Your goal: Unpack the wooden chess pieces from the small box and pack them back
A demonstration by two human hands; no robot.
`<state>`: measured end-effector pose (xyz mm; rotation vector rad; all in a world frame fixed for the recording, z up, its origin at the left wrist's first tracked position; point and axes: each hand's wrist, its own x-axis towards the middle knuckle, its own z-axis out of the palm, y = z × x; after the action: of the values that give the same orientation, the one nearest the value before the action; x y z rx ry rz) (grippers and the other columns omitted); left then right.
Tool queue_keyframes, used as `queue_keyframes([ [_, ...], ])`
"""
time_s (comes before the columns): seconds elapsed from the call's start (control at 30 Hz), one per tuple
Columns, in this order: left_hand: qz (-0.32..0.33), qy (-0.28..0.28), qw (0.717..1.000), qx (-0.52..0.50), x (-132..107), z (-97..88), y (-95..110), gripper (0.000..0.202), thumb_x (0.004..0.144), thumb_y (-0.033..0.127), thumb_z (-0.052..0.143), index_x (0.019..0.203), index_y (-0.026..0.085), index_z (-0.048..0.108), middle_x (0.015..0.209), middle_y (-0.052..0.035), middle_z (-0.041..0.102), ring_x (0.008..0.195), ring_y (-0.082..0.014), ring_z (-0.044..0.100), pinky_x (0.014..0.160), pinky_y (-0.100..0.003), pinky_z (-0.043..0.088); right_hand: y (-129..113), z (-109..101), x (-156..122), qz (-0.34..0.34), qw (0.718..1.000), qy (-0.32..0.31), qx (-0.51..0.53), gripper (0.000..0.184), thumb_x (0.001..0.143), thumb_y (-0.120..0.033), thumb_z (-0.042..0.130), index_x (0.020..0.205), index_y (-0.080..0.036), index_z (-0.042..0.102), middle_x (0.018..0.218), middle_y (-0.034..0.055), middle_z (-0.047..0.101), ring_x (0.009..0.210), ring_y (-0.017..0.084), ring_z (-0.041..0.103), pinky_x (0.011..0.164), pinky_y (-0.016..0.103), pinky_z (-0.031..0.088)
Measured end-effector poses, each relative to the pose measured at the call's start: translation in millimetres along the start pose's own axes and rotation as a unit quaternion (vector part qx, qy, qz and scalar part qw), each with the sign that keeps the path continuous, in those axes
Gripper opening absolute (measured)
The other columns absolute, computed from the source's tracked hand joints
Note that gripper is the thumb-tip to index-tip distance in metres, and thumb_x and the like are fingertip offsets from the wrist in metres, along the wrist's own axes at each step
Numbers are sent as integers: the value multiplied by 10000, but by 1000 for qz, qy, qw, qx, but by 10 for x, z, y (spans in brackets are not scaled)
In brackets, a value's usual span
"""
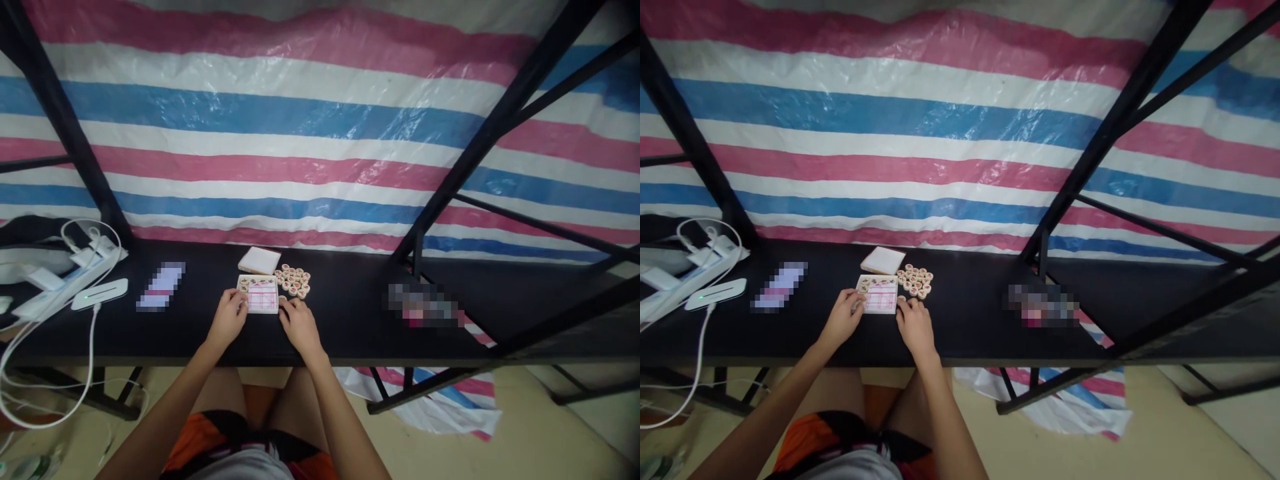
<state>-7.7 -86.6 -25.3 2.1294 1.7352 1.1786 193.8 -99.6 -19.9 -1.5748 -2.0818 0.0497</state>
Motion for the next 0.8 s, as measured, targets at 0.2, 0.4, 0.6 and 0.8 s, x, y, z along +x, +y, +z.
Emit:
queue_keyframes([
  [0.2,9,-7,1000,-4,-32,-19,27,205,852,182,434,950,168,614,1083,-104,500,1046,-216,539,960,-374,438,11,55,-23,14,1000,16,9,320,884,-205,456,1183,-185,568,1012,100,603,955,222,552,839,329,443],
  [0.4,8,-15,1000,-5,-22,-30,23,196,849,175,440,938,177,615,1055,-93,506,1018,-213,545,956,-385,437,28,68,-28,13,1000,11,23,363,883,-207,446,1229,-183,551,1010,101,600,950,217,560,845,329,443],
  [0.6,1,-21,1000,-4,-15,-13,9,185,849,187,453,940,176,613,1071,-95,505,1028,-219,532,958,-390,432,94,58,-17,39,993,5,111,307,879,-230,461,1157,-185,584,858,40,608,836,174,572,790,281,440],
  [0.8,-1,-23,1000,12,-10,-5,2,182,845,193,458,902,194,631,1049,-85,537,1000,-222,528,931,-398,439,91,14,-21,15,993,-18,117,247,886,-244,476,1061,-217,649,860,22,613,846,153,571,798,254,413],
])
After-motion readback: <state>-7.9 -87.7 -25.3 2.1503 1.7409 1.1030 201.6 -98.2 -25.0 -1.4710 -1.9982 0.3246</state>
